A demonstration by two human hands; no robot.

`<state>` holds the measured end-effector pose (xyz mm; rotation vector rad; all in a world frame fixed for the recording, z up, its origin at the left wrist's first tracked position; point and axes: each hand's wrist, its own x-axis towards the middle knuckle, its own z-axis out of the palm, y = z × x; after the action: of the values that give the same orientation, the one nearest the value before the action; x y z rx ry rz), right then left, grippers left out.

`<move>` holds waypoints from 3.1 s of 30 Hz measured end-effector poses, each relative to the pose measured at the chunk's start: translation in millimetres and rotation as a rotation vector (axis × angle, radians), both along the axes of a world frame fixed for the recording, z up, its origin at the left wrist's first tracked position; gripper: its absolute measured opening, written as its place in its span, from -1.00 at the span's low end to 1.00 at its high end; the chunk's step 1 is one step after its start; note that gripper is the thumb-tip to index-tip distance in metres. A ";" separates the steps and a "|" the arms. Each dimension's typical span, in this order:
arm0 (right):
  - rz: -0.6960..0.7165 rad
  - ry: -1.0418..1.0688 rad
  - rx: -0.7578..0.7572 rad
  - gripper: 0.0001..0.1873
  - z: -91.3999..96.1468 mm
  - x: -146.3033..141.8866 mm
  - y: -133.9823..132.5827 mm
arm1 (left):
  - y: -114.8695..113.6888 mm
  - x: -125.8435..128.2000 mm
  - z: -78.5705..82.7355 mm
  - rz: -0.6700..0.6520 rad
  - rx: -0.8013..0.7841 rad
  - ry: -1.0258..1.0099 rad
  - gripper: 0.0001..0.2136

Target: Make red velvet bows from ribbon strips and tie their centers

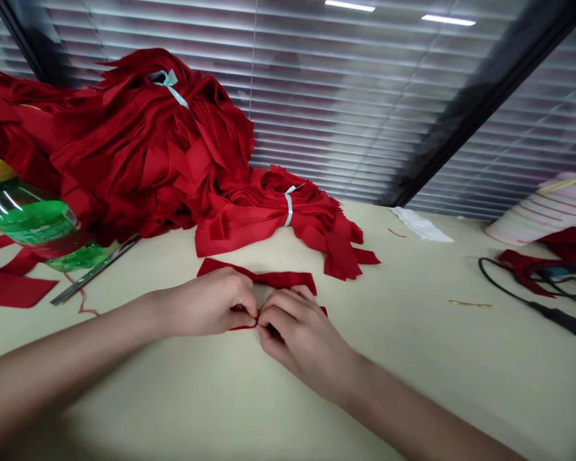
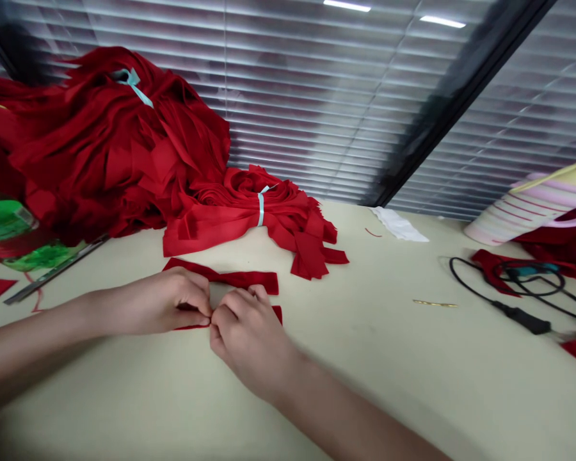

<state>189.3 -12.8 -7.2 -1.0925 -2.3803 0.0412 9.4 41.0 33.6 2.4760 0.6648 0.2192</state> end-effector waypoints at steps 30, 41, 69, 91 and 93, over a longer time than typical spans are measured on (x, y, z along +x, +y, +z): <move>0.039 0.169 -0.143 -0.84 6.5 5.3 1.3 | -19.4 7.9 -4.2 0.163 0.134 -0.017 -0.78; 0.042 0.015 -0.050 -0.82 8.5 0.6 0.9 | -21.9 6.9 -0.8 0.188 0.087 -0.004 -0.85; -0.016 0.150 -0.072 -0.74 14.2 4.0 -6.1 | -35.5 8.9 9.0 0.178 0.274 0.079 -0.84; 0.006 0.145 0.015 -0.71 18.9 9.0 -4.6 | -34.5 11.2 12.2 0.215 0.320 0.051 -0.88; 0.005 0.142 0.015 -0.71 18.3 8.9 -4.8 | -32.2 12.3 10.9 0.229 0.329 0.048 -0.90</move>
<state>198.2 -17.6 11.1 -1.0416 -2.2538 0.0992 21.7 8.8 44.5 2.7192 1.0043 0.3843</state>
